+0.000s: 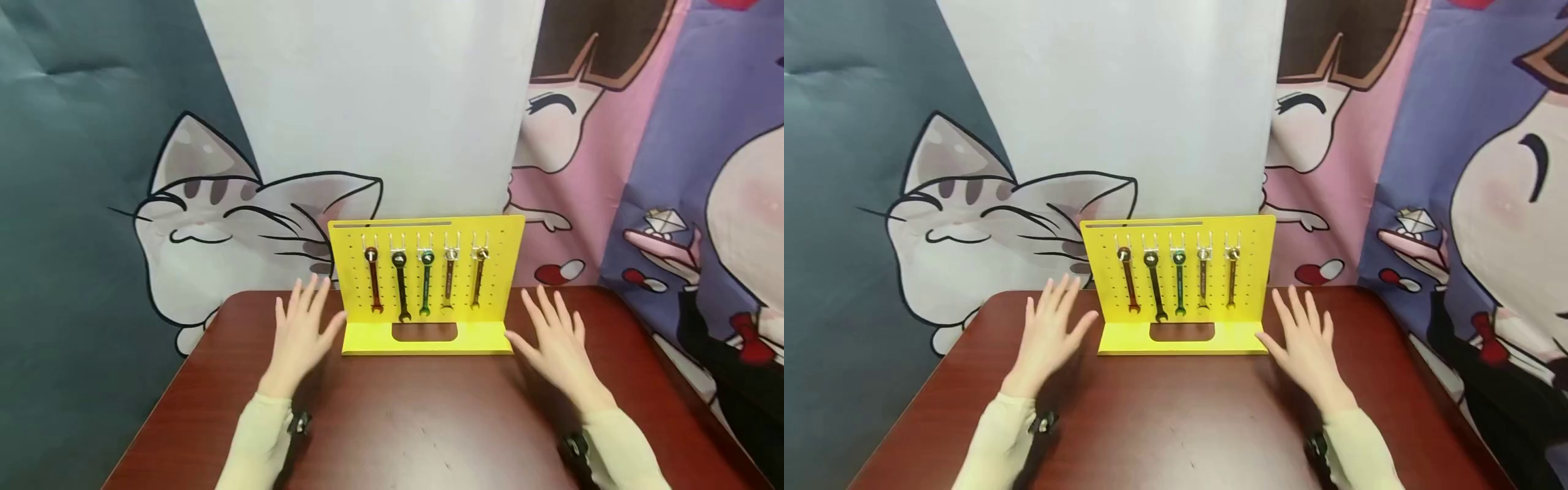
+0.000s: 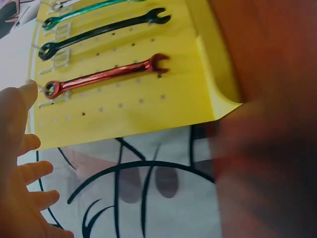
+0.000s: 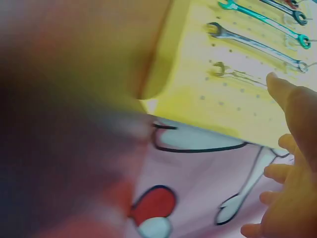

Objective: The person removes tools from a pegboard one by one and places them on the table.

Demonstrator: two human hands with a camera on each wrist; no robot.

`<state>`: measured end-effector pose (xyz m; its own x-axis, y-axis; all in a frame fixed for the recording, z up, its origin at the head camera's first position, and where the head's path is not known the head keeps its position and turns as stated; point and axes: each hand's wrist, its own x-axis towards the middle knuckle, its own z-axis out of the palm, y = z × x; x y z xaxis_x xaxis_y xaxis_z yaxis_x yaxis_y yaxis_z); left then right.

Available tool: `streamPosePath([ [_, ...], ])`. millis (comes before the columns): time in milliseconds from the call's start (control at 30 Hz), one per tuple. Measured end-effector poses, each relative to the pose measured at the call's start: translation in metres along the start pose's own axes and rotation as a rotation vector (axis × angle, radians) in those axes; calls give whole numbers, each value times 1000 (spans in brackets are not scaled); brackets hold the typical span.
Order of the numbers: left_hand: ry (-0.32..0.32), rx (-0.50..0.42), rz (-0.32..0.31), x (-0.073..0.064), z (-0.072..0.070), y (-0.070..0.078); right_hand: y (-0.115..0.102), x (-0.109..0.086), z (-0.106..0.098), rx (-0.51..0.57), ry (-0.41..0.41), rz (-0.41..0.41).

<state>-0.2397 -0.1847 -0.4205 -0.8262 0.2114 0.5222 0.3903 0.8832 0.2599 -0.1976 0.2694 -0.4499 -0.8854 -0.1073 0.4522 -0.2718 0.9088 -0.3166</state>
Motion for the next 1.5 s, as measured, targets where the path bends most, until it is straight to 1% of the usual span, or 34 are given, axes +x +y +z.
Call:
streamPosePath([
  [67,6,-56,9,15,-9,-4,-7,18,-9,-3,-7,-26],
  [167,18,-154,15,43,-23,-9,-17,50,-24,-10,-1,-66],
  [267,33,-246,12,67,-34,-12,-25,75,-34,3,3,-90],
  [367,36,-323,-6,85,-39,-12,-30,89,-39,59,-27,-79],
  [467,12,-369,-46,97,-36,-10,-29,92,-41,130,-61,-41],
  [500,-1,-384,-59,100,-34,-9,-27,90,-42,153,-71,-24],
  [533,2,-385,-77,103,-35,-11,-29,95,-41,177,-81,-20],
  [600,14,-396,-99,109,-35,-14,-30,100,-40,232,-101,6],
  [667,30,-422,-116,114,-32,-14,-28,100,-38,287,-127,44],
  [800,53,-523,-140,122,-24,-12,-22,95,-32,398,-177,112],
  [900,68,-599,-156,127,-20,-10,-20,93,-23,443,-207,122],
  [1000,91,-646,-177,131,-17,-8,-20,94,-13,458,-221,124],
  [1133,108,-722,-204,140,-12,2,-15,94,-2,474,-190,159],
  [1233,129,-760,-227,141,-8,6,-13,94,8,500,-161,177],
  [1333,152,-775,-237,139,-4,2,-13,95,18,535,-150,190],
  [1500,178,-827,-237,138,1,-8,-13,101,29,635,-141,224],
])
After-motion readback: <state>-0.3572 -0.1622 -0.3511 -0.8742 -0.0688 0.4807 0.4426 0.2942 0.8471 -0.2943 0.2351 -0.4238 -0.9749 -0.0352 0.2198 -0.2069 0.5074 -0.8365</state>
